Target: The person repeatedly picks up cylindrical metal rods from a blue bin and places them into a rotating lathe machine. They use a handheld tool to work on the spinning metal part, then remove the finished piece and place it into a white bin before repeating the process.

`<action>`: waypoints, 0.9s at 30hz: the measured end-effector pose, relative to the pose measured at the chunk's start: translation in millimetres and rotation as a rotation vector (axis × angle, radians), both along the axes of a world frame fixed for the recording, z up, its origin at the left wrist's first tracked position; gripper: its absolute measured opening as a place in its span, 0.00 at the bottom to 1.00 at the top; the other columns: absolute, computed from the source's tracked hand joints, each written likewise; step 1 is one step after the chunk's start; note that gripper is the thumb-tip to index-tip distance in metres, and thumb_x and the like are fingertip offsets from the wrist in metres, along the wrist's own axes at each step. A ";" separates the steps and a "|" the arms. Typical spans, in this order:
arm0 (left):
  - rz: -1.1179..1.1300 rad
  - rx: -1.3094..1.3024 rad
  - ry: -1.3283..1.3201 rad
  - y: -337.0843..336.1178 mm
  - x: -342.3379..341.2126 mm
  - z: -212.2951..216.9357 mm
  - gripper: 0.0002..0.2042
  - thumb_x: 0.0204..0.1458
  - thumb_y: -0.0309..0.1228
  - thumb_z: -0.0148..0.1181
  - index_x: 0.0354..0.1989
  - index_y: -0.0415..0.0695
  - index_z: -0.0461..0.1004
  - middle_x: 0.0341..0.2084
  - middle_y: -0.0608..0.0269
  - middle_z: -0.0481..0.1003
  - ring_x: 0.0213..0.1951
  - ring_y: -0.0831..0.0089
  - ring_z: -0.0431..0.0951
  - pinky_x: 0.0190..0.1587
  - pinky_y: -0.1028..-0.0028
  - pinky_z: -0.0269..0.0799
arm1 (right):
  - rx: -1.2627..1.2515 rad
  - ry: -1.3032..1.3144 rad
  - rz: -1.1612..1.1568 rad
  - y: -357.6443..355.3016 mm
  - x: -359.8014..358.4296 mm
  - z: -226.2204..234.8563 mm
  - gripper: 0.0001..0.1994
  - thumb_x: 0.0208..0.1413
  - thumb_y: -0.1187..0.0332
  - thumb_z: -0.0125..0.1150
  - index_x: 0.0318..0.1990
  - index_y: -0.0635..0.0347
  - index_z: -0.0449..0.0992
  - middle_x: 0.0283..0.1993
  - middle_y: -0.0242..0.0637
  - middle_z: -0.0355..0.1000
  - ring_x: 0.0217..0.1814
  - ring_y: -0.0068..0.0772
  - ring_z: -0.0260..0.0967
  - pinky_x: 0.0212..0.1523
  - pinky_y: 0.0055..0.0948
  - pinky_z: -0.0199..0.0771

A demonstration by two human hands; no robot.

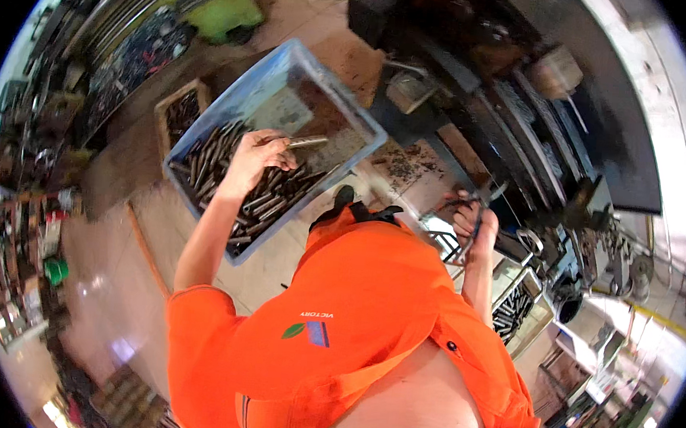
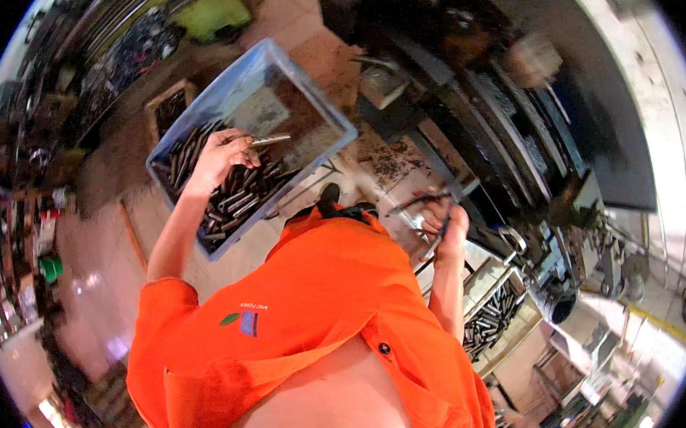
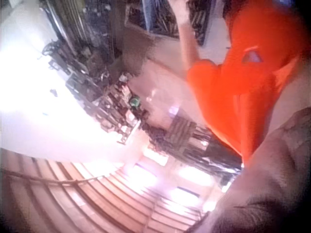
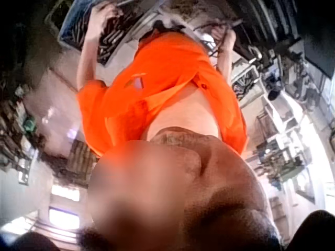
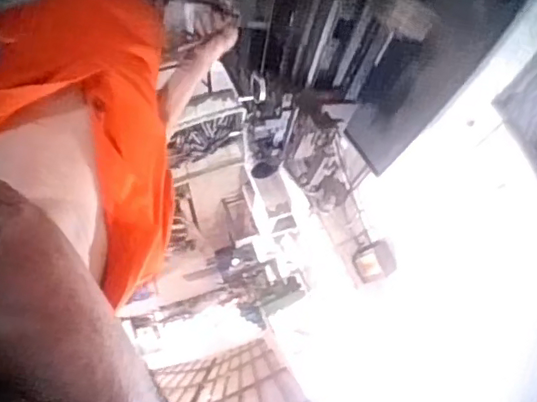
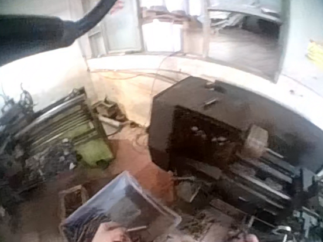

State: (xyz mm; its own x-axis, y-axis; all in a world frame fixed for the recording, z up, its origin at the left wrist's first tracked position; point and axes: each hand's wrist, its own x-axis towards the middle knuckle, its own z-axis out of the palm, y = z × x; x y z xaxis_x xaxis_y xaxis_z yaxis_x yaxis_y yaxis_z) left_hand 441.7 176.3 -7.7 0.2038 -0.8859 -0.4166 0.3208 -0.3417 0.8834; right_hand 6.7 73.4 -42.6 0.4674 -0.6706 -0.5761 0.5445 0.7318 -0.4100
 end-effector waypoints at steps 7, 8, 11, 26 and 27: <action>-0.137 -0.256 0.258 -91.4 -131.9 35.6 0.11 0.50 0.31 0.56 0.33 0.33 0.69 0.21 0.54 0.74 0.25 0.62 0.77 0.25 0.70 0.71 | -0.438 0.456 0.522 -1.9 53.2 89.7 0.14 0.40 0.73 0.48 0.37 0.67 0.72 0.27 0.33 0.67 0.24 0.21 0.61 0.24 0.21 0.62; -0.173 -0.279 0.191 -99.8 -148.1 38.8 0.12 0.51 0.31 0.55 0.32 0.33 0.68 0.22 0.54 0.74 0.25 0.64 0.77 0.26 0.70 0.73 | -0.439 0.476 0.502 1.0 50.7 78.4 0.14 0.39 0.72 0.49 0.35 0.69 0.71 0.30 0.37 0.70 0.32 0.27 0.64 0.35 0.25 0.66; -0.237 -0.260 0.069 -107.1 -181.5 49.1 0.10 0.52 0.29 0.53 0.33 0.31 0.69 0.23 0.55 0.75 0.26 0.69 0.77 0.29 0.74 0.74 | -0.477 0.588 0.427 10.0 46.6 72.5 0.13 0.38 0.71 0.51 0.33 0.69 0.71 0.33 0.39 0.71 0.35 0.28 0.65 0.38 0.26 0.64; -0.586 -0.254 0.021 -131.6 -216.5 31.7 0.10 0.52 0.28 0.54 0.34 0.31 0.69 0.24 0.55 0.75 0.27 0.71 0.77 0.31 0.75 0.75 | -0.451 1.061 0.190 33.1 33.1 58.3 0.14 0.34 0.66 0.56 0.20 0.74 0.67 0.21 0.52 0.64 0.27 0.43 0.65 0.30 0.36 0.64; -0.590 -0.251 0.058 -133.0 -217.4 28.9 0.10 0.51 0.28 0.54 0.34 0.31 0.70 0.24 0.55 0.75 0.27 0.72 0.77 0.31 0.75 0.74 | -0.431 1.071 0.208 32.7 34.4 64.9 0.14 0.34 0.66 0.56 0.19 0.74 0.67 0.20 0.52 0.64 0.26 0.45 0.65 0.30 0.37 0.64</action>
